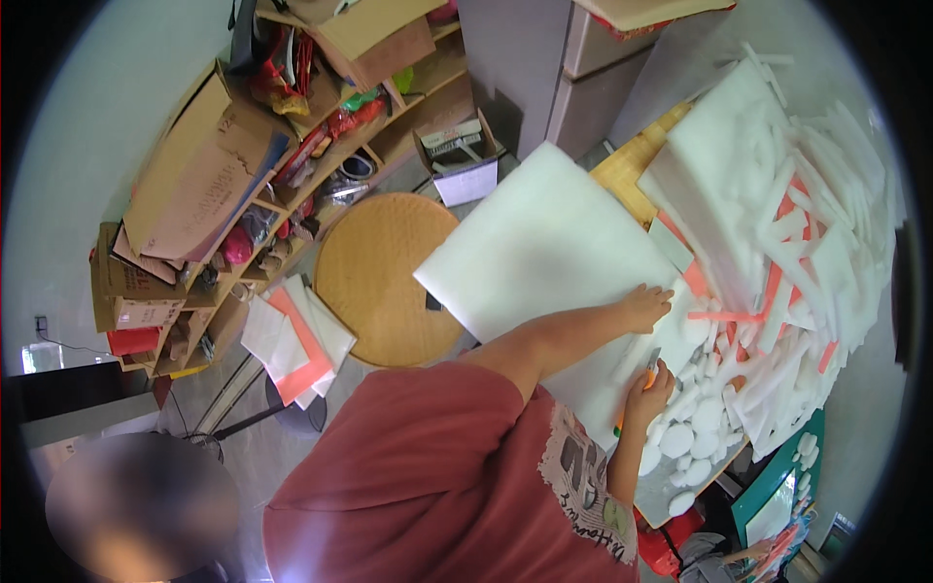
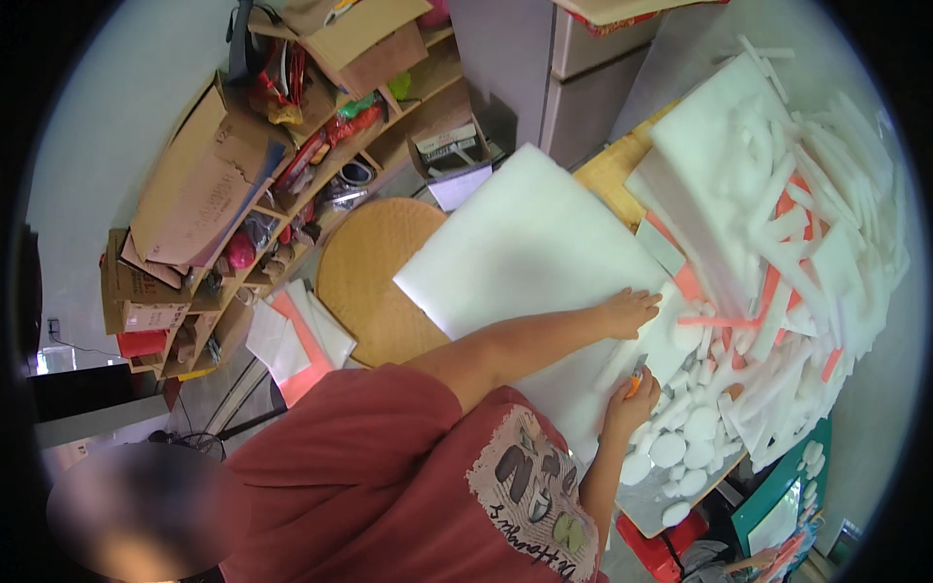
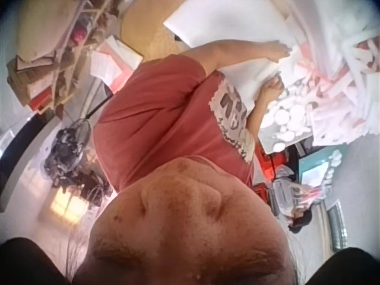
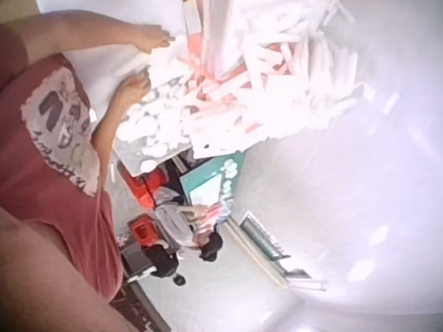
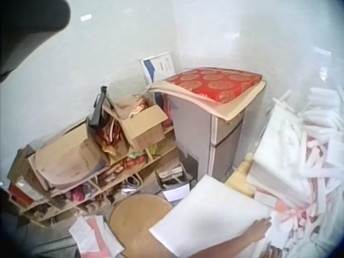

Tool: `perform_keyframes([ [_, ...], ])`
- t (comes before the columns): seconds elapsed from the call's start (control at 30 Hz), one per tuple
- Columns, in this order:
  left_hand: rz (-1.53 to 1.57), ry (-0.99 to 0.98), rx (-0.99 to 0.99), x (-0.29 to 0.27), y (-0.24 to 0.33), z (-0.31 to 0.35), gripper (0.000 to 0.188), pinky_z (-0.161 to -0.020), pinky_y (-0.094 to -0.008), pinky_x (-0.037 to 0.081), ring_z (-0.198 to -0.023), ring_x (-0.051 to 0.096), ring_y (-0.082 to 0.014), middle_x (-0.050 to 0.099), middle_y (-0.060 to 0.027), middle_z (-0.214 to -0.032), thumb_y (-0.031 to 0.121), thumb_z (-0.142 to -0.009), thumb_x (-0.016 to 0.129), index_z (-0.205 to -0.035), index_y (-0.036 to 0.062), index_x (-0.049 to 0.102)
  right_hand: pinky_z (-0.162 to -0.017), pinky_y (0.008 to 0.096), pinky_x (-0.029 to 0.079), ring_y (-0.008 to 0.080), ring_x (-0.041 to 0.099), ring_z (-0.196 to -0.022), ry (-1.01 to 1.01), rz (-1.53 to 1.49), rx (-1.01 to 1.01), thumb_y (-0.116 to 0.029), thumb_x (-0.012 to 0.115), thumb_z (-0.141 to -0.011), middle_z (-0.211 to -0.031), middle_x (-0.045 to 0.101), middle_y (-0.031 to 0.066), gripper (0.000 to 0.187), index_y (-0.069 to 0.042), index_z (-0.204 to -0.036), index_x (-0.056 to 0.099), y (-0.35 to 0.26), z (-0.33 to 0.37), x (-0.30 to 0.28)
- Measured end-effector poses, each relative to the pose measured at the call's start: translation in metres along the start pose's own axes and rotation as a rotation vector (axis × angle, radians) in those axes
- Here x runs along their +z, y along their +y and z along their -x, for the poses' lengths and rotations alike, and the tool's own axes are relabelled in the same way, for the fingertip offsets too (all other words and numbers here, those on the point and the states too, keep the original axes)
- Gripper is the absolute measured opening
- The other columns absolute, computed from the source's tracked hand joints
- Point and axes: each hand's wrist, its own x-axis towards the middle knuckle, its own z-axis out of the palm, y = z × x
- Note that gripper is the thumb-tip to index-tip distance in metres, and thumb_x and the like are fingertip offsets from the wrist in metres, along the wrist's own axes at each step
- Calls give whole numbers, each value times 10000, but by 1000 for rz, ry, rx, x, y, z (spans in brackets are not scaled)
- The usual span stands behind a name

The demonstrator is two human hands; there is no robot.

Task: Cutting foam blocks and shapes using a utility knife on a workspace table.

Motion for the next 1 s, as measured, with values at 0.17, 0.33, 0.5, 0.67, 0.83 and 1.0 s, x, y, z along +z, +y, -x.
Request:
perform_keyframes([
  [0.17,-40,11,-11,7,5,2,577,-980,-504,342,-1238,371,-281,306,-104,-1412,296,-726,705,-1223,87,499,-908,433,405,382,478,-1077,-14,170,25,-140,579,-807,-1179,476,216,409,-38,-1196,504,28,42,-10],
  [0.33,-15,64,-26,13,3,1,519,-990,-504,324,-1238,372,-277,326,-98,-1400,276,-728,696,-1183,89,531,-915,427,403,390,467,-1105,-91,-46,166,-160,569,-828,-1200,462,225,445,-38,-1242,461,24,40,-11],
  [0.5,32,142,-64,15,7,1,317,-972,-496,334,-1219,397,-261,366,-92,-1377,208,-808,579,-1100,88,590,-881,401,425,348,507,-1047,-110,75,54,-157,596,-818,-1200,465,207,464,-44,-1246,458,35,40,-11],
  [0.67,65,267,-86,35,8,-8,261,-1008,-488,306,-1207,407,-234,414,-59,-1350,176,-842,504,-1073,114,609,-863,417,436,357,508,-1040,-139,280,-82,-173,632,-774,-1143,491,197,446,-63,-1187,505,26,37,-24],
  [0.83,99,266,-130,41,6,-11,258,-998,-481,298,-1207,411,-219,435,-35,-1344,200,-873,454,-1043,151,641,-766,396,478,316,565,-908,-357,323,74,-164,645,-759,-1045,524,154,428,-69,-1158,521,12,30,-23],
  [1.0,69,285,-139,41,9,-15,278,-988,-482,291,-1189,425,-217,468,-19,-1316,201,-887,429,-1041,177,659,-732,398,490,316,585,-844,-309,374,62,-178,642,-760,-999,533,164,465,-68,-1186,492,9,33,-18],
])
